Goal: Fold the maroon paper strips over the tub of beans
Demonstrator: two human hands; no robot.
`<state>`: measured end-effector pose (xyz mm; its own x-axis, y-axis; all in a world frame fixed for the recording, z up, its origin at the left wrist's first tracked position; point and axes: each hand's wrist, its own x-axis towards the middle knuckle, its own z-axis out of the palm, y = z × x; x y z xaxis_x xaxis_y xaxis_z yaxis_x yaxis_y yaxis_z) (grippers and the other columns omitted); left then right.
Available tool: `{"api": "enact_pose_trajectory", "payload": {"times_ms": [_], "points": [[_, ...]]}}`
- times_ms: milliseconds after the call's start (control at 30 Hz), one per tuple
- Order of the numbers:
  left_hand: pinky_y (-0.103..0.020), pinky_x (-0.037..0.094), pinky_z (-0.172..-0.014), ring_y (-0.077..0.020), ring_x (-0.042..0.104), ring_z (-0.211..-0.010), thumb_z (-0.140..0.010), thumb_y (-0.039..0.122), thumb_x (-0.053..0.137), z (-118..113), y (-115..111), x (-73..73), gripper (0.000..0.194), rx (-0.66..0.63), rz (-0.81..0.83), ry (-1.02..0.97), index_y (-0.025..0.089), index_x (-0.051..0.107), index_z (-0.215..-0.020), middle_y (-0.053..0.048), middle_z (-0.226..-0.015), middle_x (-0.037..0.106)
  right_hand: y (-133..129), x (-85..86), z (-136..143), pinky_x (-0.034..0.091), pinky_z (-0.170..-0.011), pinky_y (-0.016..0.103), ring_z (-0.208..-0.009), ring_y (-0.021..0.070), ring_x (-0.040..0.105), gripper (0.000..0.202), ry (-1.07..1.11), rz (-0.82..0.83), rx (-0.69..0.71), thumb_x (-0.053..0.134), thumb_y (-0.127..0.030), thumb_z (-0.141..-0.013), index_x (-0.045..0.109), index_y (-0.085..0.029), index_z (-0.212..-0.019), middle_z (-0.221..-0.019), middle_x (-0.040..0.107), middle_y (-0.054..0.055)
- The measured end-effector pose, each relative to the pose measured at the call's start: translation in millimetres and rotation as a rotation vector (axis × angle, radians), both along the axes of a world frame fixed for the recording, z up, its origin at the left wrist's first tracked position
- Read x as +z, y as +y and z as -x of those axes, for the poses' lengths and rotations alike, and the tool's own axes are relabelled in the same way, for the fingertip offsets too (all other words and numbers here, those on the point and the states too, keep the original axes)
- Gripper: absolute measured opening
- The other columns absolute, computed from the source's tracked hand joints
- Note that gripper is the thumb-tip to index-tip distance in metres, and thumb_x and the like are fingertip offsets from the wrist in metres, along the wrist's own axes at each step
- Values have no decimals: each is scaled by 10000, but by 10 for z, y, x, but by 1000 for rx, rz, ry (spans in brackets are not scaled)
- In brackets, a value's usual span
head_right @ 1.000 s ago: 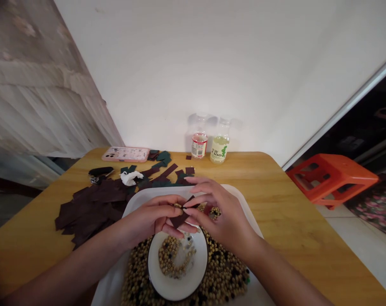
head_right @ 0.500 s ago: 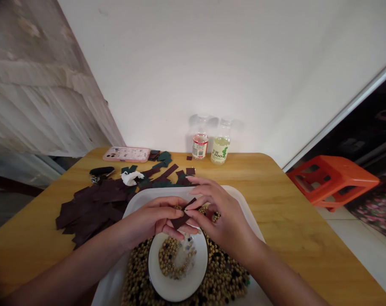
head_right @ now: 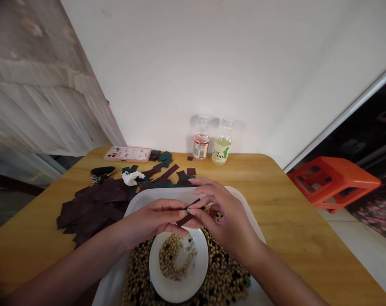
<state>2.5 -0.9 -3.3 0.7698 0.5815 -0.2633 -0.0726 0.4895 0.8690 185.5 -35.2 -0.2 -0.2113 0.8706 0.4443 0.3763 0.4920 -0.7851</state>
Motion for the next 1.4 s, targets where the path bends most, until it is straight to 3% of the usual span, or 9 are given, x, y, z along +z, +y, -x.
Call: {"api": "enact_pose_trajectory", "payload": {"times_ms": [200,433,567,800,1400], "points": [[-314,445,-863,-202,610,-976,-791,310,597,-2,-2,-14,254,10,32,-12,140,639,-974,-101,-986,671,10,8,-17,562,-555,249,-905,187,627,194,-119,-162,-57,558,-126,-812,549,-243,-967,-1131,573,75],[-326,442,-906,-190,639,-915,-813,210,568,-5,21,-75,233,57,124,-138,86,629,-1001,-134,-979,674,-3,33,7,565,-563,256,-1012,209,573,170,-193,-242,-52,529,-104,-816,562,-239,-914,-1033,605,70],[-315,433,-921,-196,631,-937,-819,193,559,-7,14,-66,225,61,138,-180,77,633,-997,-142,-1004,665,-9,47,11,562,-580,265,-986,201,583,185,-241,-328,-105,531,-82,-813,567,-239,-902,-1008,609,66],[-332,419,-939,-208,623,-955,-810,195,576,-11,-9,-50,220,56,148,-205,83,635,-990,-141,-1014,662,-9,41,1,533,-760,340,-979,202,588,218,-286,-420,-96,538,-41,-796,546,-235,-895,-957,626,57],[-342,406,-957,-197,620,-962,-851,170,504,-18,5,-70,219,20,117,-220,77,629,-1004,-135,-1016,662,-28,19,6,526,-757,296,-946,183,597,168,-263,-436,-126,549,-38,-788,572,-196,-840,-938,624,58]]}}
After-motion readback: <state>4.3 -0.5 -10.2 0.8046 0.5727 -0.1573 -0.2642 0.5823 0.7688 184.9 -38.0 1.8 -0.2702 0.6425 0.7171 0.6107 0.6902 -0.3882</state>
